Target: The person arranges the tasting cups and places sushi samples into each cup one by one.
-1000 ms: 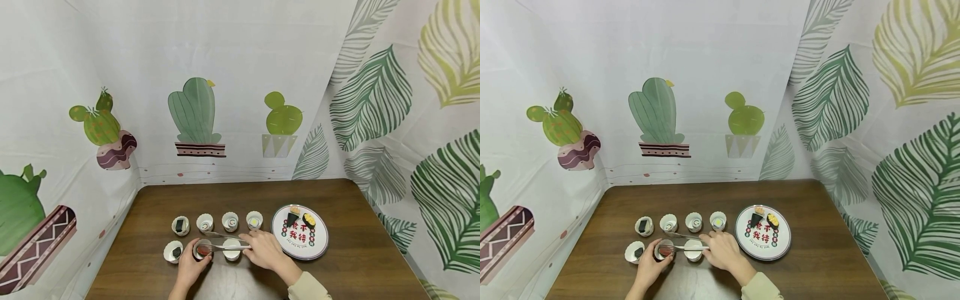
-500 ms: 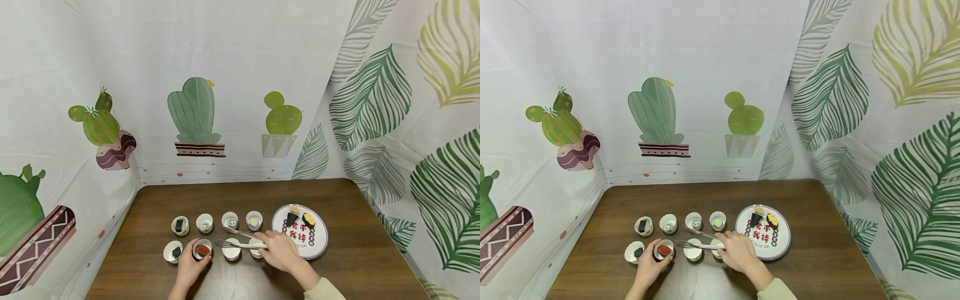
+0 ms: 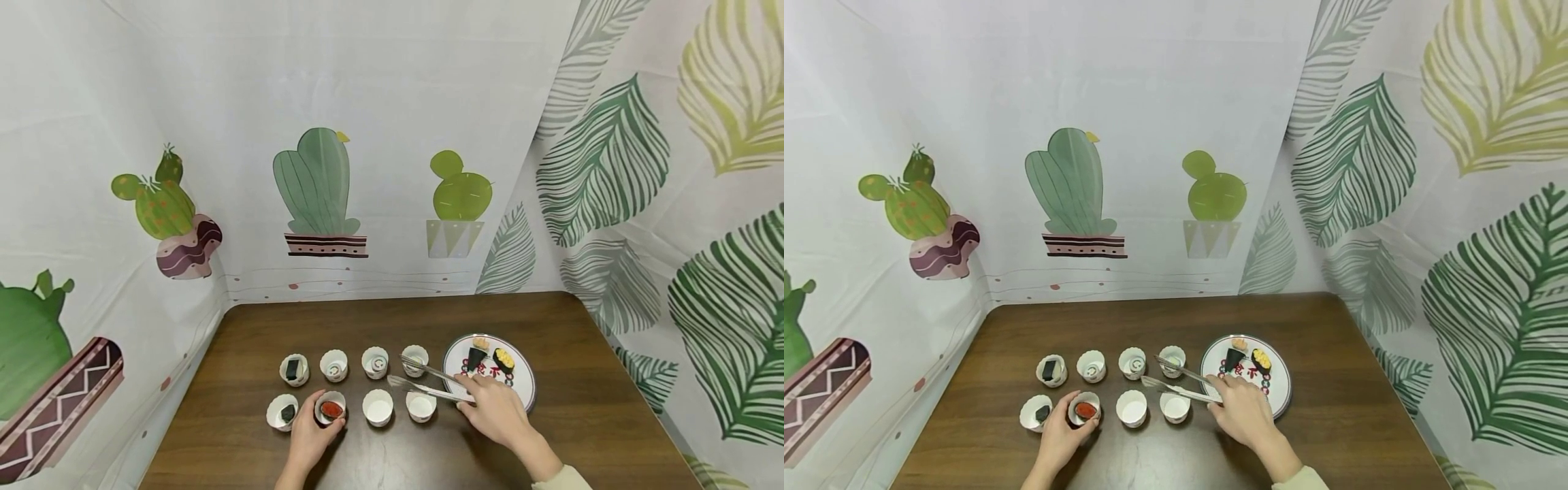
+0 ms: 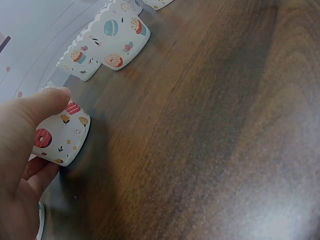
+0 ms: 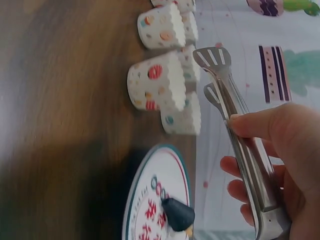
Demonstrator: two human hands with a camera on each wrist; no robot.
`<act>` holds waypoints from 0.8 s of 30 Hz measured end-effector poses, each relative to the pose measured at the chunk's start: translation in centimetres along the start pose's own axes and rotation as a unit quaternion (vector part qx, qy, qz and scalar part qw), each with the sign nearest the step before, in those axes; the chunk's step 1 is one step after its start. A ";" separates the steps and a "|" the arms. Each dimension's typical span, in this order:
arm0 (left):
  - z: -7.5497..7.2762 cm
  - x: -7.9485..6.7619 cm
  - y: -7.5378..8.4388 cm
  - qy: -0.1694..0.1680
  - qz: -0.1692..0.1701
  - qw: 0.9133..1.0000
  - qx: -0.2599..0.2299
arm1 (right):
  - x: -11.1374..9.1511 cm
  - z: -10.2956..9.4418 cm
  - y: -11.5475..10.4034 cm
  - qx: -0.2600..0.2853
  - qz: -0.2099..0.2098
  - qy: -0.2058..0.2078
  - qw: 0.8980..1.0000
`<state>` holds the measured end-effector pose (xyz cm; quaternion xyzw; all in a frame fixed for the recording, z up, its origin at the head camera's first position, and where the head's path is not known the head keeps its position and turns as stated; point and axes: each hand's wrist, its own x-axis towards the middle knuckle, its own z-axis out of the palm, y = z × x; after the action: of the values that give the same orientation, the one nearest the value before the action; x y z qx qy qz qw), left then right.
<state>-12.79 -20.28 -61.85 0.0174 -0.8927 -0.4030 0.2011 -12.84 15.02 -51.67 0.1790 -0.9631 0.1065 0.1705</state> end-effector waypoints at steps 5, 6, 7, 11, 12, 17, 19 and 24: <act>0.0 0.0 0.1 -0.001 -0.002 1.000 -0.001 | -0.9 -0.8 1.6 0.002 0.036 -0.002 0.999; 0.0 0.0 0.1 -0.002 -0.003 1.000 -0.002 | -1.1 -0.9 2.0 0.002 0.043 -0.004 0.999; 0.0 0.0 0.1 -0.001 -0.005 1.000 -0.003 | -1.3 -1.1 2.3 0.000 0.050 -0.005 0.999; -0.1 0.0 0.2 -0.003 -0.010 1.000 -0.003 | -2.3 -1.6 3.7 -0.004 0.068 -0.007 0.998; -0.1 0.0 0.2 -0.003 -0.011 1.000 -0.003 | -2.5 -1.8 4.0 -0.005 0.072 -0.006 0.997; -0.1 0.0 0.1 -0.006 -0.012 1.000 -0.002 | -3.7 -2.3 5.8 -0.005 0.098 -0.009 0.995; 0.0 0.0 0.0 -0.005 -0.010 1.000 -0.002 | -4.1 -2.4 6.5 -0.004 0.106 -0.002 0.994; 0.1 -0.1 0.1 0.001 -0.008 1.000 0.000 | -5.0 -2.7 8.0 -0.003 0.118 0.022 0.993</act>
<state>-12.75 -20.15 -61.87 0.0250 -0.8923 -0.4048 0.1985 -10.71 24.56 -52.14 0.0612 -0.9739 0.1269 0.1780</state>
